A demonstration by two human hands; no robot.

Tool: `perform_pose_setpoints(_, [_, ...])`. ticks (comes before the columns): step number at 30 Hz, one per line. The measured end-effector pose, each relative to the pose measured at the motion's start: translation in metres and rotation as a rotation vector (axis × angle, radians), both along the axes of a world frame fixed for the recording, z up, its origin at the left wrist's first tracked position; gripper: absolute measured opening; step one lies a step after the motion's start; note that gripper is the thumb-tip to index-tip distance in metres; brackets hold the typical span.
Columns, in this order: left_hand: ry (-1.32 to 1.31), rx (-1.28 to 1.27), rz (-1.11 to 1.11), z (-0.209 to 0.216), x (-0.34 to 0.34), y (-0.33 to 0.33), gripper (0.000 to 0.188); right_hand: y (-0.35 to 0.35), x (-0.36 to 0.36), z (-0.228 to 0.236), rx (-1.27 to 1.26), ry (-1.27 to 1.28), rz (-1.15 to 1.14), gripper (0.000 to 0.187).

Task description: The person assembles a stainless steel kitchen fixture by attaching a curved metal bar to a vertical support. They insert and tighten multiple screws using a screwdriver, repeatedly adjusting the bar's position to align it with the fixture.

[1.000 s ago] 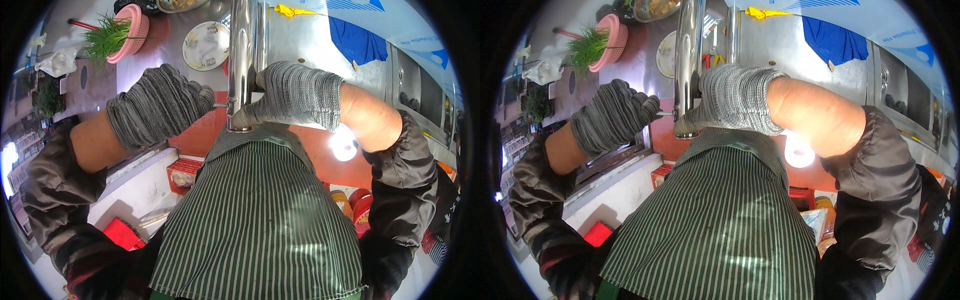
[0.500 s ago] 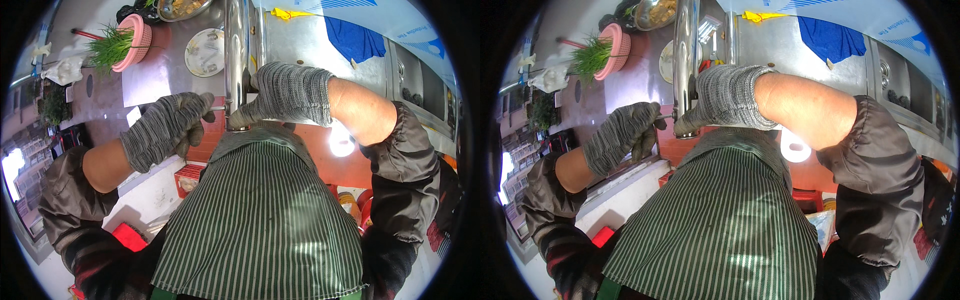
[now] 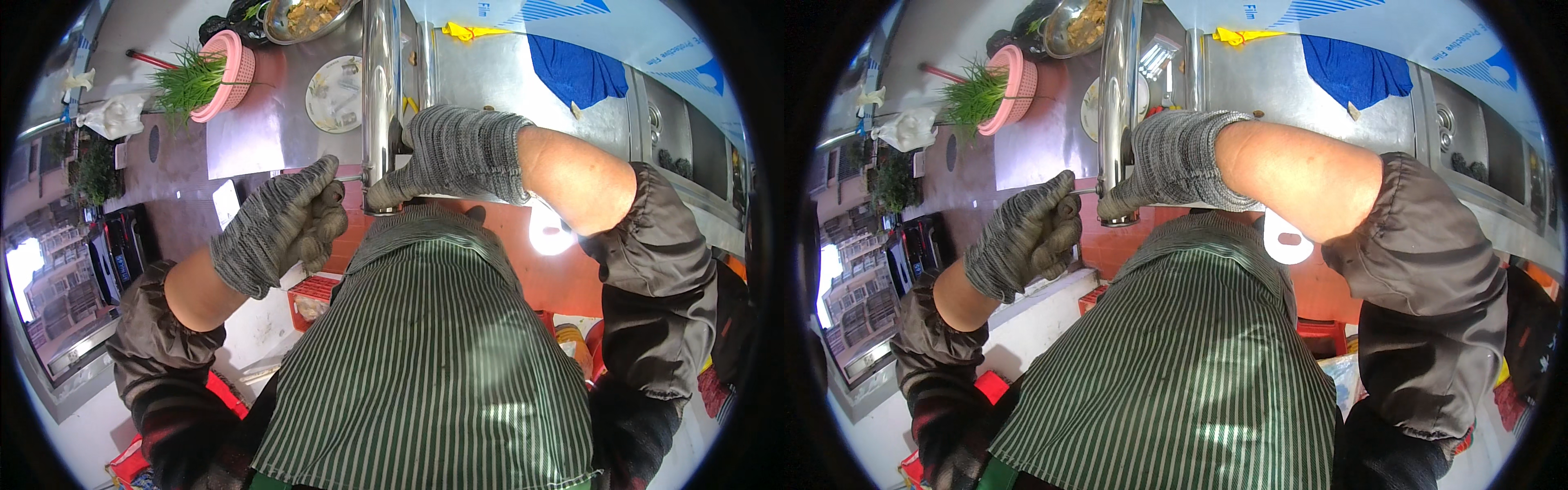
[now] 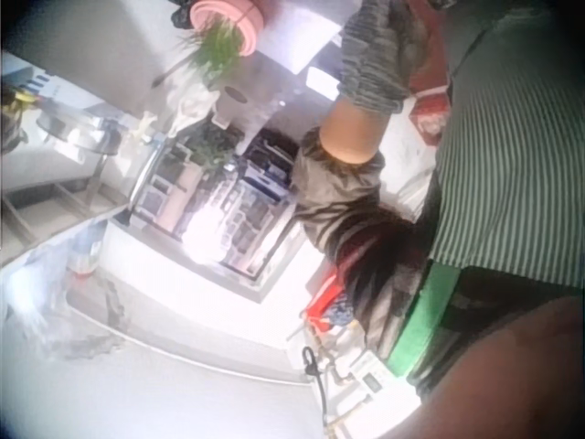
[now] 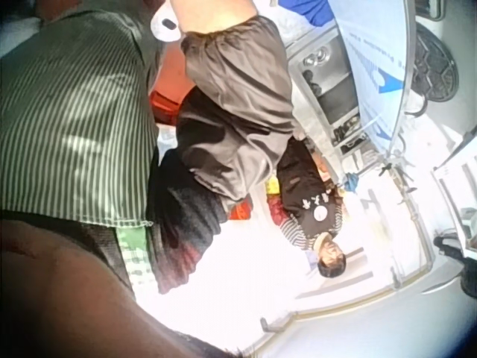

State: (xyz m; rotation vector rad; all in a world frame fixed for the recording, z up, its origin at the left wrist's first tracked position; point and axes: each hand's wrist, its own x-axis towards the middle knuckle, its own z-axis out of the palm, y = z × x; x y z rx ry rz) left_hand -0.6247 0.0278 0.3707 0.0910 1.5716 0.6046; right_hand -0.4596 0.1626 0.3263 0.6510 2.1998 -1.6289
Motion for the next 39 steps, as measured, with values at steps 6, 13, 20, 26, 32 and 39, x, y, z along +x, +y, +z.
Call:
perform_pose_setpoints(6, [0.138,0.078,0.075,-0.006,0.014,-0.006,0.04,0.001,0.0,0.004,0.004,0.002,0.009,0.047])
perform_pose_setpoints(13, [0.132,0.159,-0.12,-0.003,0.007,-0.006,0.042,0.0,0.001,0.002,-0.033,-0.016,-0.027,0.046])
perform_pose_setpoints(20, [0.297,0.249,-0.282,-0.015,-0.001,-0.01,0.041,-0.005,-0.001,-0.003,0.0,0.018,-0.06,0.05])
perform_pose_setpoints(26, [0.573,0.586,-0.844,-0.011,-0.017,0.003,0.04,-0.002,-0.001,-0.004,0.054,0.013,-0.022,0.053])
perform_pose_setpoints(32, [0.935,1.05,-1.518,-0.018,-0.039,0.031,0.024,0.001,0.0,-0.004,0.114,0.111,0.048,0.045])
perform_pose_setpoints(39, [0.958,1.551,-1.956,-0.036,-0.071,0.059,0.019,0.002,-0.002,-0.01,0.005,0.05,0.036,0.052])
